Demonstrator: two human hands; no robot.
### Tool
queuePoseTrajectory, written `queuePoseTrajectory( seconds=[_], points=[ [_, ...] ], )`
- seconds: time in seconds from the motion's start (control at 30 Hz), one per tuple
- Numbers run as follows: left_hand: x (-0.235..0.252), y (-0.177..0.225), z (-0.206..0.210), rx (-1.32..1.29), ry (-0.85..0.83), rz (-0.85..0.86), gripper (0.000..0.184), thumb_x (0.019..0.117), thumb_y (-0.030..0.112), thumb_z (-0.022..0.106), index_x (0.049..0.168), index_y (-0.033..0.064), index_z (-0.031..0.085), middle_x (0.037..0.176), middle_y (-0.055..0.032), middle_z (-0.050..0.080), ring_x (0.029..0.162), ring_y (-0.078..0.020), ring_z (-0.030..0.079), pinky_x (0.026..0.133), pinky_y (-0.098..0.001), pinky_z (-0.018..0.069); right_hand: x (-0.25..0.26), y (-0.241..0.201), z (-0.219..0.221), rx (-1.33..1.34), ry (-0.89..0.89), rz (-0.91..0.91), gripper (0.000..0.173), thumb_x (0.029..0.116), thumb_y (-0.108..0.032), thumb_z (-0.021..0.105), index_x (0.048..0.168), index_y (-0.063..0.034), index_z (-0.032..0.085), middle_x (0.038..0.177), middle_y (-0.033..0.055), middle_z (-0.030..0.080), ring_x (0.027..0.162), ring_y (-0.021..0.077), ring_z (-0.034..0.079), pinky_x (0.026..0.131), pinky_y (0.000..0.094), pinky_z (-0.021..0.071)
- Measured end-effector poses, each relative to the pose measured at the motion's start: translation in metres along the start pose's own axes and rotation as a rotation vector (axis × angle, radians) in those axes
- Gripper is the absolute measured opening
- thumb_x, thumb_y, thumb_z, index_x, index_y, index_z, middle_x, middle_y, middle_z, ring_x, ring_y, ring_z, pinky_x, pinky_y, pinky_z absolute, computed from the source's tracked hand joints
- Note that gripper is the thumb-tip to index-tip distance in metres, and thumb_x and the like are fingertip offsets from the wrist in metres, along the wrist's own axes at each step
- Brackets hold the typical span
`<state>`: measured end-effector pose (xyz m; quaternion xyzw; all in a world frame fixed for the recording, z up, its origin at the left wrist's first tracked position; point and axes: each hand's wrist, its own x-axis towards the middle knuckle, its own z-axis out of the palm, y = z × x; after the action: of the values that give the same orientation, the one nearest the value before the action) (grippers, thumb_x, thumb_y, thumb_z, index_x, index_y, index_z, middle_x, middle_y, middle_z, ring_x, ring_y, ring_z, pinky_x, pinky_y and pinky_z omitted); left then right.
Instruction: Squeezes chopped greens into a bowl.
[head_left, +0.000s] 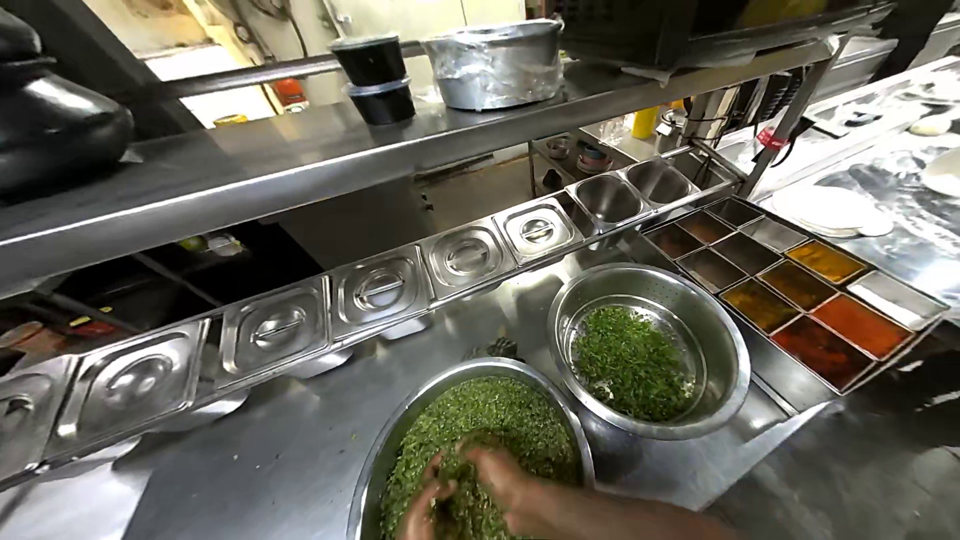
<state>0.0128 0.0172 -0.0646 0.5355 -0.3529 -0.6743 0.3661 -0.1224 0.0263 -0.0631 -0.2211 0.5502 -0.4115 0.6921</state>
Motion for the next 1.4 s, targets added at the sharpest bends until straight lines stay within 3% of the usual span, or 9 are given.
queuePoseTrajectory(
  seconds=[0.1,0.17,0.33,0.43,0.63,0.83,0.97,1.23,1.4],
  points=[
    [-0.021,0.0,0.04,-0.04,0.063,0.064,0.051,0.111,0.032,0.03,0.154,0.0038,0.035,0.141,-0.0116,0.056,0.124,-0.0143,0.057,0.103,-0.037,0.0492,0.013,0.013,0.019,0.045,0.197,-0.059,0.06,0.1053,-0.052,0.05,0.147,-0.0092,0.053,0.144,0.0201,0.056,0.134,0.032,0.053,0.112,0.0558,0.0424],
    [-0.034,-0.001,0.057,0.134,0.023,0.133,0.065,0.1107,0.043,0.017,0.162,0.0024,0.019,0.165,-0.0169,0.028,0.15,-0.0204,0.033,0.122,-0.0401,0.0293,0.02,0.019,0.02,0.096,0.231,-0.12,0.057,0.1059,-0.047,0.052,0.143,-0.0044,0.056,0.132,0.0214,0.064,0.123,0.0308,0.063,0.107,0.0514,0.0488],
    [-0.05,0.034,0.063,0.343,-0.145,0.182,0.073,0.1082,0.048,0.018,0.164,0.0034,0.007,0.171,-0.0171,0.003,0.157,-0.0209,0.012,0.125,-0.042,0.0173,0.011,0.005,0.007,0.392,0.156,-0.036,0.047,0.1033,-0.041,0.057,0.133,-0.0054,0.06,0.123,0.0156,0.066,0.111,0.0253,0.064,0.094,0.0481,0.0538],
    [-0.047,0.048,0.049,0.526,-0.124,0.456,0.098,0.0979,0.076,0.021,0.164,0.0035,0.015,0.17,-0.023,-0.005,0.159,-0.033,-0.003,0.127,-0.0531,0.0019,-0.002,-0.012,-0.004,0.632,0.051,0.097,0.048,0.0997,-0.051,0.056,0.129,-0.0122,0.06,0.112,0.0114,0.069,0.101,0.0244,0.068,0.083,0.0487,0.0578],
    [-0.002,0.005,0.041,0.043,0.151,0.689,0.096,0.1005,0.072,0.014,0.145,-0.0062,0.045,0.15,-0.016,0.051,0.137,-0.0196,0.05,0.115,-0.0348,0.0422,-0.023,-0.031,0.005,0.844,-0.007,0.07,0.04,0.1029,-0.048,0.05,0.123,-0.0157,0.062,0.107,0.0088,0.071,0.099,0.0232,0.07,0.081,0.048,0.059],
    [0.006,-0.028,0.056,0.306,0.193,1.007,0.087,0.0953,0.068,0.053,0.127,-0.0131,0.06,0.14,-0.0223,0.06,0.14,-0.0253,0.05,0.12,-0.0377,0.0374,-0.018,-0.007,0.01,0.591,0.13,-0.169,0.036,0.1085,-0.029,0.047,0.132,-0.0074,0.063,0.123,0.0108,0.067,0.112,0.0188,0.064,0.097,0.0401,0.0532],
    [-0.007,-0.012,0.073,0.38,0.302,0.895,0.063,0.0801,0.034,0.076,0.121,-0.0124,0.062,0.132,-0.0209,0.061,0.131,-0.0186,0.054,0.115,-0.0296,0.0396,-0.024,-0.003,0.008,0.659,0.089,-0.352,0.021,0.0993,-0.014,0.048,0.108,-0.0063,0.065,0.096,0.0015,0.067,0.092,0.0069,0.064,0.084,0.0266,0.0554],
    [-0.011,0.0,0.075,0.37,0.218,1.026,0.043,0.0994,0.039,0.058,0.109,-0.0013,0.07,0.129,-0.0131,0.064,0.135,-0.0159,0.051,0.118,-0.0293,0.0363,-0.037,-0.013,0.011,0.663,0.096,-0.435,0.023,0.1043,-0.006,0.048,0.114,-0.0012,0.068,0.101,0.0042,0.072,0.095,0.0078,0.068,0.088,0.0265,0.0568],
    [-0.014,0.011,0.085,0.233,0.301,1.14,0.018,0.0979,0.015,0.057,0.096,0.0046,0.071,0.115,0.0009,0.073,0.122,-0.0092,0.063,0.111,-0.0274,0.047,-0.048,-0.02,0.012,0.696,0.027,-0.505,0.02,0.1023,-0.008,0.052,0.11,-0.0015,0.07,0.106,0.0052,0.072,0.102,0.01,0.067,0.095,0.03,0.0552]
  ],
)
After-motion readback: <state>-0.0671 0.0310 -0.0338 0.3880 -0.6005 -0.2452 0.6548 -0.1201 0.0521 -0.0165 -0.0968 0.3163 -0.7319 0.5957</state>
